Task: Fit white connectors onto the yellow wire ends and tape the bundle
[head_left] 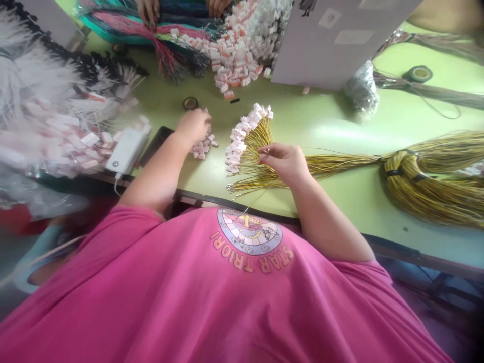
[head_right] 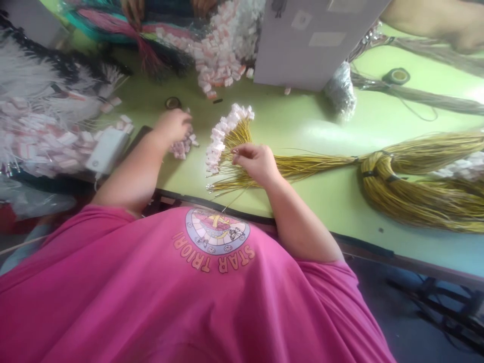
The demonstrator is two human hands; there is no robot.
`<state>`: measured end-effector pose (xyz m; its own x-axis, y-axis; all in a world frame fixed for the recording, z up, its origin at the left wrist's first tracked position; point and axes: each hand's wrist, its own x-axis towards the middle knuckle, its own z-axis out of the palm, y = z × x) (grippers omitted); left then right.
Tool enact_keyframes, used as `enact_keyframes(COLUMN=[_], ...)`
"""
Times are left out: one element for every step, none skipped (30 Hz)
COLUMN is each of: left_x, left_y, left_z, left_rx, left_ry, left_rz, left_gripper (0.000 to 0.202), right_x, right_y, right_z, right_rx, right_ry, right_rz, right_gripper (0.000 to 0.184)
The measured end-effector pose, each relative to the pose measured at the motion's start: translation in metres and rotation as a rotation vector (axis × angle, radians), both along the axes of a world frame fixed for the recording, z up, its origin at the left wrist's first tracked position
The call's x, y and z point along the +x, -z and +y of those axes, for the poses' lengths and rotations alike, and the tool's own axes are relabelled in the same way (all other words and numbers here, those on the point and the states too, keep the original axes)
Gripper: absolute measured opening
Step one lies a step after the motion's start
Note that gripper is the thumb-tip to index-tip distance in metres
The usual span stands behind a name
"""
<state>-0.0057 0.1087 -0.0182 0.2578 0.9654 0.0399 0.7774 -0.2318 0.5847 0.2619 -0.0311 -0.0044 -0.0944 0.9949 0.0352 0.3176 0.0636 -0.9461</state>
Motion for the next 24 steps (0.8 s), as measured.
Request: enact_keyframes(left_x=[-0.005, -0.007, -0.009, -0.008, -0.007, -0.005, -0.001, 0.003, 0.008, 0.014, 0.021, 0.028, 0.035, 0.042, 0.047, 0.052, 0.055, 0.057, 0.058, 0.057, 0.057, 0.056, 0.055, 0.055], left_y=[0.006, 0.011, 0.014, 0.016, 0.015, 0.011, 0.005, -0.004, -0.013, -0.023, -0.033, -0.041, -0.046, -0.048, -0.047, -0.044, -0.039, -0.032, -0.026, -0.02, -0.015, -0.011, -0.009, -0.007], left_z=[0.008, 0.014, 0.017, 0.017, 0.015, 0.011, 0.005, -0.003, -0.013, -0.024, -0.037, -0.051, -0.065, -0.078, -0.089, -0.098, -0.105, -0.109, -0.111, -0.112, -0.111, -0.11, -0.11, -0.109], left_rx=[-0.028, -0.059, -0.084, -0.096, -0.093, -0.078, -0.053, -0.027, -0.01, -0.01, -0.037, -0.098, -0.184, -0.274, -0.359, -0.44, -0.511, -0.569, -0.613, -0.642, -0.659, -0.668, -0.671, -0.674], left_ry=[0.0, 0.0, -0.003, -0.012, -0.025, -0.039, -0.051, -0.058, -0.056, -0.044, -0.013, 0.029, 0.068, 0.095, 0.111, 0.123, 0.129, 0.13, 0.128, 0.123, 0.117, 0.113, 0.113, 0.116], left_rz=[0.034, 0.052, 0.059, 0.058, 0.054, 0.045, 0.026, -0.008, -0.059, -0.125, -0.207, -0.298, -0.391, -0.479, -0.566, -0.653, -0.736, -0.813, -0.878, -0.928, -0.96, -0.977, -0.984, -0.984], left_gripper=[0.009, 0.006, 0.006, 0.006, 0.007, 0.009, 0.011, 0.013, 0.014, 0.015, 0.014, 0.013, 0.012, 0.011, 0.011, 0.012, 0.014, 0.015, 0.016, 0.016, 0.017, 0.017, 0.018, 0.017], right_x=[0.001, 0.001, 0.001, 0.001, 0.0, 0.0, -0.001, -0.002, -0.003, -0.004, -0.006, -0.006, -0.007, -0.007, -0.007, -0.006, -0.005, -0.004, -0.003, -0.003, -0.002, -0.002, -0.001, -0.001], right_y=[-0.001, -0.001, -0.002, -0.002, -0.003, -0.003, -0.003, -0.003, -0.003, -0.003, -0.003, -0.003, -0.002, -0.001, 0.0, 0.0, 0.001, 0.001, 0.001, 0.0, -0.001, -0.002, -0.004, -0.005], right_z=[-0.001, -0.001, -0.002, -0.002, -0.002, -0.003, -0.003, -0.003, -0.003, -0.004, -0.004, -0.004, -0.004, -0.004, -0.003, -0.003, -0.003, -0.002, -0.002, -0.003, -0.003, -0.004, -0.004, -0.005], right_rx=[-0.064, -0.107, -0.13, -0.139, -0.141, -0.14, -0.135, -0.127, -0.115, -0.101, -0.089, -0.08, -0.078, -0.082, -0.092, -0.105, -0.117, -0.123, -0.119, -0.107, -0.086, -0.057, -0.02, 0.018], right_ry=[-0.028, -0.058, -0.086, -0.102, -0.107, -0.107, -0.102, -0.091, -0.077, -0.062, -0.048, -0.037, -0.034, -0.04, -0.056, -0.081, -0.107, -0.136, -0.164, -0.193, -0.223, -0.255, -0.29, -0.328], right_rz=[0.049, 0.091, 0.12, 0.136, 0.14, 0.132, 0.116, 0.095, 0.07, 0.045, 0.024, 0.012, 0.014, 0.032, 0.062, 0.096, 0.125, 0.139, 0.137, 0.114, 0.072, 0.016, -0.044, -0.098], right_gripper=[0.025, 0.025, 0.023, 0.021, 0.018, 0.016, 0.016, 0.016, 0.017, 0.017, 0.017, 0.018, 0.018, 0.019, 0.02, 0.021, 0.022, 0.022, 0.022, 0.023, 0.025, 0.026, 0.026, 0.026])
